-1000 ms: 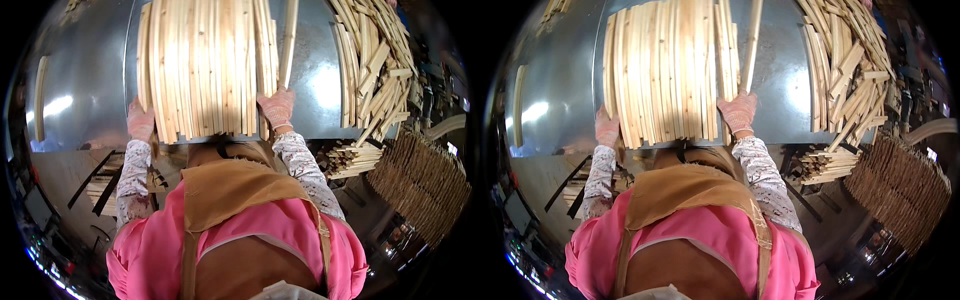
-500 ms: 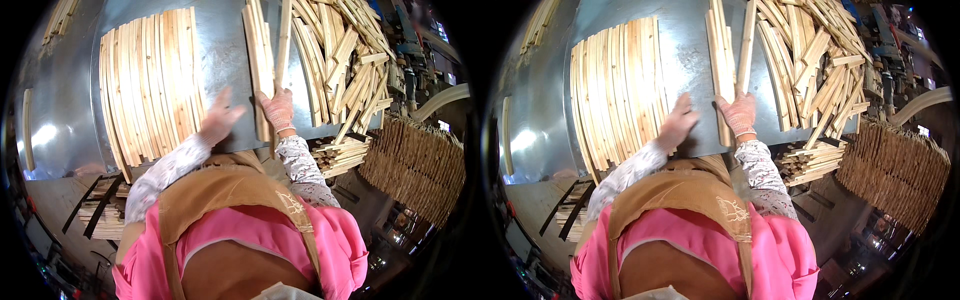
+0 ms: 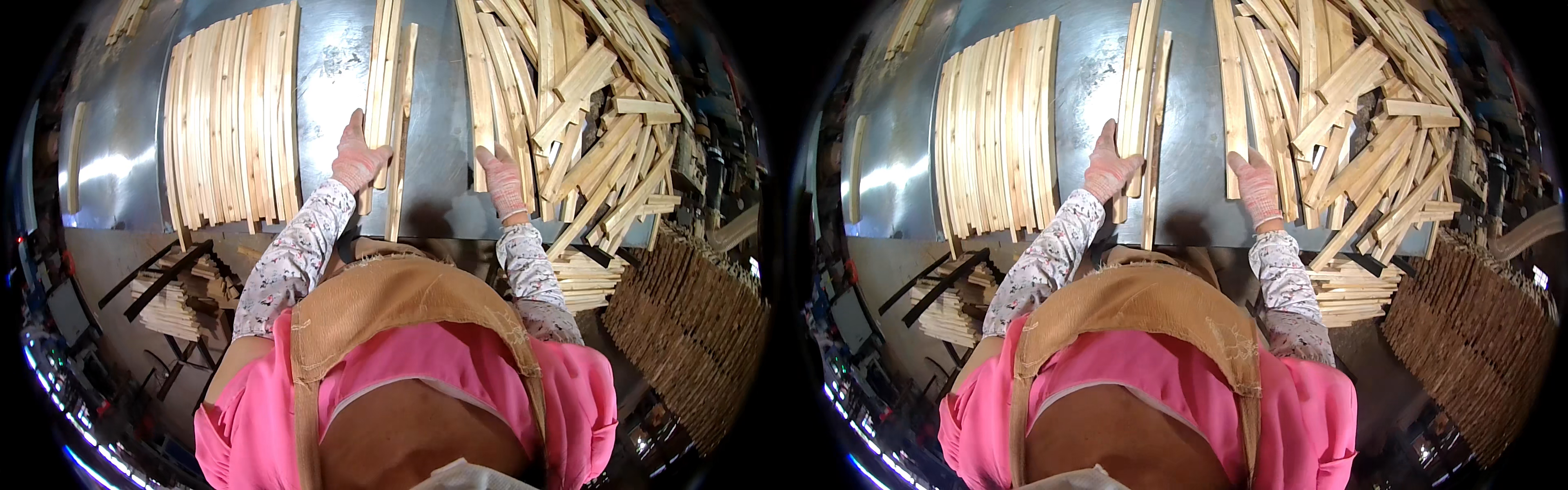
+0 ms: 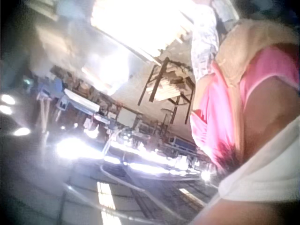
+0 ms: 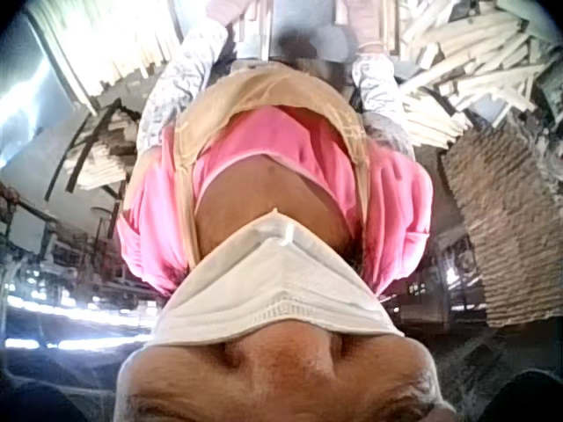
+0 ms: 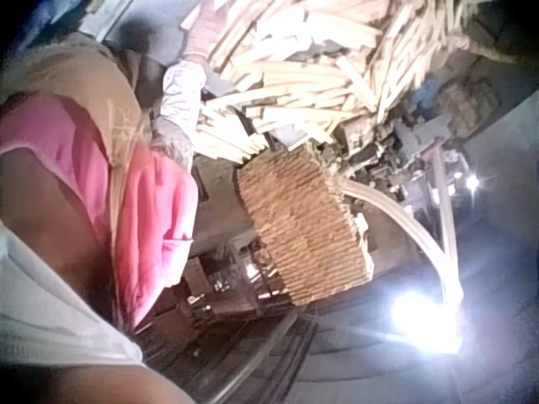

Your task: The person gathers and stacks thin wooden planks on a metal table, aligning them into neat piles. They repeatedly pick up planks from a disorganized pile, arrange them, and move the stacks to a different location on the table or floor.

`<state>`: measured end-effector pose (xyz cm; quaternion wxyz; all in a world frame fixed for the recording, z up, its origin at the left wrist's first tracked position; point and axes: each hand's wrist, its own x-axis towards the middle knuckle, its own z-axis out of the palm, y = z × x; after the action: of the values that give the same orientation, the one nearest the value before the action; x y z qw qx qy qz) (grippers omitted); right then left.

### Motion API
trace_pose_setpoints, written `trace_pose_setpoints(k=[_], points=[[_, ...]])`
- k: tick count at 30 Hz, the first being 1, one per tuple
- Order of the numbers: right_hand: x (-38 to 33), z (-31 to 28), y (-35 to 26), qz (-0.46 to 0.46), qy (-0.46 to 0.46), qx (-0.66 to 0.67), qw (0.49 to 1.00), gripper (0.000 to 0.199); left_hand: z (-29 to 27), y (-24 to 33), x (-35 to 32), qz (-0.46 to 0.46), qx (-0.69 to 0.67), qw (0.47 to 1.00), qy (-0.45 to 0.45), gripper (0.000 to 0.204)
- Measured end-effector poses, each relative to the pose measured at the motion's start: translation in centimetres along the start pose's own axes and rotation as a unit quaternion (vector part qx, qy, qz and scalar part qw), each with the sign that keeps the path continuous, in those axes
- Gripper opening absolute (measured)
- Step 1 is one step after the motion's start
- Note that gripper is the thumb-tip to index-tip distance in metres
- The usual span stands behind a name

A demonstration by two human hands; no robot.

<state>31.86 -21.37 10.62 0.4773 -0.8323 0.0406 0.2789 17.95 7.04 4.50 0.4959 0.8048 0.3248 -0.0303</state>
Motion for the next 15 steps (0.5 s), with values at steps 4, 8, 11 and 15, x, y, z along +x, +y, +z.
trace_pose_setpoints(k=[4, 8, 11, 15], points=[[-0.5, 1.6, -1.3, -0.086, -0.048, 0.084, 0.992, 0.061, -4.0, -1.3, 0.0, -0.047, -0.466, 0.883, -0.035, 0.069], [-2.5, 8.9, -1.5, -0.068, -0.135, -0.050, 0.987, 0.041, -6.9, -0.9, -2.7, -0.106, -0.756, 0.626, -0.156, 0.055], [-4.8, 16.0, -1.5, -0.307, -0.155, -0.158, 0.926, 0.032, -5.1, 0.0, -5.2, -0.203, -0.611, 0.764, -0.045, 0.041], [-7.8, 19.9, -2.2, -0.116, -0.228, 0.169, 0.952, 0.074, -4.3, -0.5, -6.8, -0.074, -0.528, 0.843, 0.071, 0.042]])
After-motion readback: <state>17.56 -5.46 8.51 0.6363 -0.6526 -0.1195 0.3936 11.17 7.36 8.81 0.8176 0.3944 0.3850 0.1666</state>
